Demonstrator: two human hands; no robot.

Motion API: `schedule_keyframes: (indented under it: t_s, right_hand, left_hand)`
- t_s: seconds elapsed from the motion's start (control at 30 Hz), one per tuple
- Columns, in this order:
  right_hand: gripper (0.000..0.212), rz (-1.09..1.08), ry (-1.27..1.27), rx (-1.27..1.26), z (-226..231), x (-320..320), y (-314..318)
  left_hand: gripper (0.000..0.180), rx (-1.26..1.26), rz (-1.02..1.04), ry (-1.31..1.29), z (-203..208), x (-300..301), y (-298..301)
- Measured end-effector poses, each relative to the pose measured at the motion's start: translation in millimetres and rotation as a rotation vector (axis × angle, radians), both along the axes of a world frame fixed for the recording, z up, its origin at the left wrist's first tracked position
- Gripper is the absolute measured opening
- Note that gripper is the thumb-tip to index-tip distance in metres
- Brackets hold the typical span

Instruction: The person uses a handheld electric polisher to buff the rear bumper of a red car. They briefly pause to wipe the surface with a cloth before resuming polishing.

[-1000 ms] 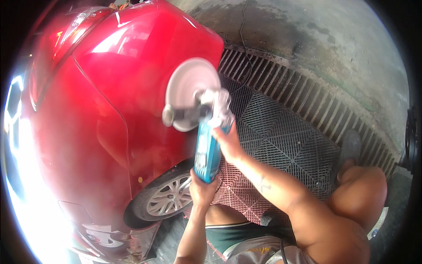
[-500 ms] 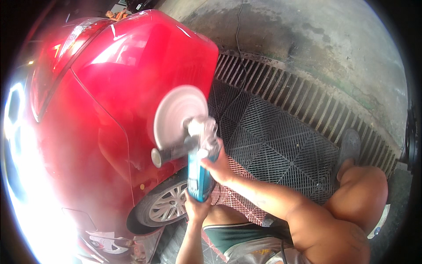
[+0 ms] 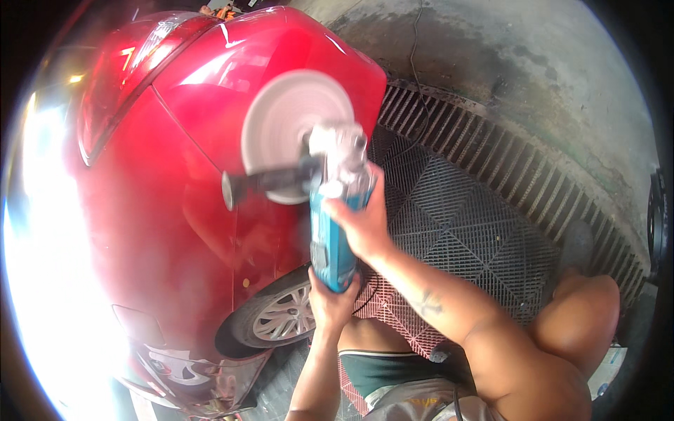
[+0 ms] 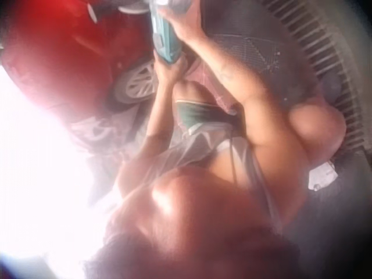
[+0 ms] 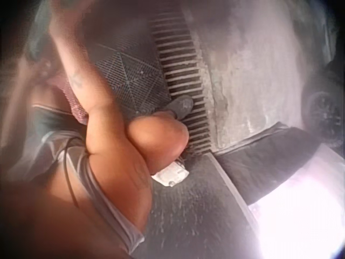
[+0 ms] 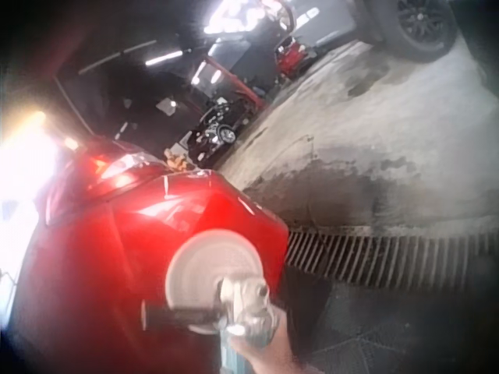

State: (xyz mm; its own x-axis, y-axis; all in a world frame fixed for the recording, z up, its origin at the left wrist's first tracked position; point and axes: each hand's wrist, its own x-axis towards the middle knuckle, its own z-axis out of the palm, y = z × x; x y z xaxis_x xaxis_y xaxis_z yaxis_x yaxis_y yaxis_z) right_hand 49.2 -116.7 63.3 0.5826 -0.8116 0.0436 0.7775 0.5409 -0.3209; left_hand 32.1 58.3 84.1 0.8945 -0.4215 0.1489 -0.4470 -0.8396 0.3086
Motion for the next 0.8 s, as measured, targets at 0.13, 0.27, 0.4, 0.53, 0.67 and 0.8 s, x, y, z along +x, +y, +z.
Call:
schedule_keyframes:
  t_s: [0.13,0.27,0.4,0.53,0.67,0.8]
  right_hand:
    - [0.108,0.139,0.080,-0.109,-1,-25,88]
    - [0.120,0.150,0.064,-0.372,24,-36,137]
    - [0.120,0.047,0.103,-0.505,37,-33,124]
    - [0.108,0.010,0.003,-0.307,30,-22,56]
    - [0.093,-0.127,0.133,-0.241,32,-5,-36]
    - [0.080,-0.165,0.152,-0.225,51,-4,-103]
  left_hand:
    - [0.102,-0.022,0.000,0.033,-13,-5,99]
    - [0.079,-0.254,-0.063,0.164,-6,-16,147]
    - [0.074,-0.279,0.014,0.153,-2,-22,128]
    - [0.071,-0.232,0.000,0.042,-18,-1,71]
    - [0.082,-0.156,-0.013,0.130,2,3,-32]
    - [0.076,-0.184,-0.102,0.134,29,-4,-97]
